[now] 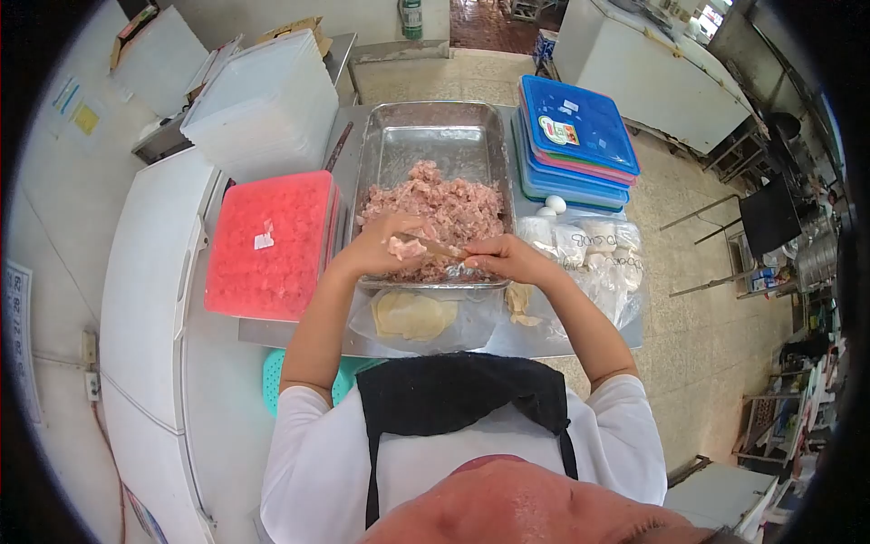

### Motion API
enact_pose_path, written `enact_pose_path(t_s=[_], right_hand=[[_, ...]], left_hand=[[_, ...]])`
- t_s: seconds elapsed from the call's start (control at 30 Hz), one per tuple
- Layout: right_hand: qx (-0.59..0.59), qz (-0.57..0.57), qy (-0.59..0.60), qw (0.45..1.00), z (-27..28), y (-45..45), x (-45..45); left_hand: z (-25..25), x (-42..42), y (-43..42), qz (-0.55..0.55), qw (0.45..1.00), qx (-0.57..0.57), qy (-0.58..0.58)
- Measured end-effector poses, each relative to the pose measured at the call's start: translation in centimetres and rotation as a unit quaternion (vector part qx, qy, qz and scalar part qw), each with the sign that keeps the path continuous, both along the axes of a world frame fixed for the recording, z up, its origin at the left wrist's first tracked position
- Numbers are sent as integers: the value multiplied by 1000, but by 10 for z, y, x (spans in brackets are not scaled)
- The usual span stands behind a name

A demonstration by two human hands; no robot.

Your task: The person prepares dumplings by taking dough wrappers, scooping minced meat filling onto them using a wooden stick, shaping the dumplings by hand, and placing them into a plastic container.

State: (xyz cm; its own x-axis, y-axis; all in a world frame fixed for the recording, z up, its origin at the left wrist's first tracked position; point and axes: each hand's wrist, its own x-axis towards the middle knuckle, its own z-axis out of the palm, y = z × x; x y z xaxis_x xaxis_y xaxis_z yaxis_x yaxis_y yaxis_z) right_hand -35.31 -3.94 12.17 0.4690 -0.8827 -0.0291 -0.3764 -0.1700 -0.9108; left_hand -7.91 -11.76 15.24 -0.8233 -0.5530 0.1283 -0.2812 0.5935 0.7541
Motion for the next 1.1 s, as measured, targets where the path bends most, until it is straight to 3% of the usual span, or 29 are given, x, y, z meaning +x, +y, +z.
enact_pose_path(t_s=[0.07,0.13,0.17,0.2,0.23,0.27,0.3,0.37,0.4,0.5,0.6,0.7,0.8,0.87,0.9,0.97,1.0,1.1], right_hand=[[-29,0,41,999,-8,-9,-10],[-76,-32,96,992,-1,-16,-17],[-114,-75,181,974,5,-11,-15],[-152,-117,264,945,28,0,-4],[-191,-156,343,906,40,8,6],[-249,-143,242,927,32,12,13],[-274,-139,243,920,14,7,17],[-320,-134,243,906,-32,-3,21],[-292,-132,236,917,-37,-10,11],[-156,-122,408,891,-18,-12,-23],[-73,-167,260,948,12,-4,-47],[-65,-81,51,993,39,7,-42],[-65,-5,78,995,28,6,-16],[-96,28,94,991,25,1,-21],[-147,-4,162,976,33,3,-26],[-249,-68,290,922,57,5,-31],[-287,-108,282,909,65,14,-24],[-327,-77,265,904,42,15,-14]], left_hand=[[0,-4,6,37,996,-30,-74],[-12,-3,5,151,988,23,-28],[-25,-1,2,208,977,48,-4],[-59,1,-12,216,971,17,105],[-56,0,-14,225,970,70,66],[-55,0,-14,232,964,126,27],[-54,0,-13,238,954,182,-12],[-63,-1,-15,225,962,153,-12],[-66,-1,-15,216,967,137,-12],[-65,9,0,274,959,75,-14],[-24,4,17,209,971,61,93],[-3,-11,25,183,973,-19,139],[-9,-15,18,93,991,-11,90],[-11,-17,13,91,994,-42,42],[-13,-18,13,91,994,-58,18],[-24,-25,15,191,979,14,64],[-29,-26,16,239,966,49,86],[-34,-20,6,203,978,-20,54]])
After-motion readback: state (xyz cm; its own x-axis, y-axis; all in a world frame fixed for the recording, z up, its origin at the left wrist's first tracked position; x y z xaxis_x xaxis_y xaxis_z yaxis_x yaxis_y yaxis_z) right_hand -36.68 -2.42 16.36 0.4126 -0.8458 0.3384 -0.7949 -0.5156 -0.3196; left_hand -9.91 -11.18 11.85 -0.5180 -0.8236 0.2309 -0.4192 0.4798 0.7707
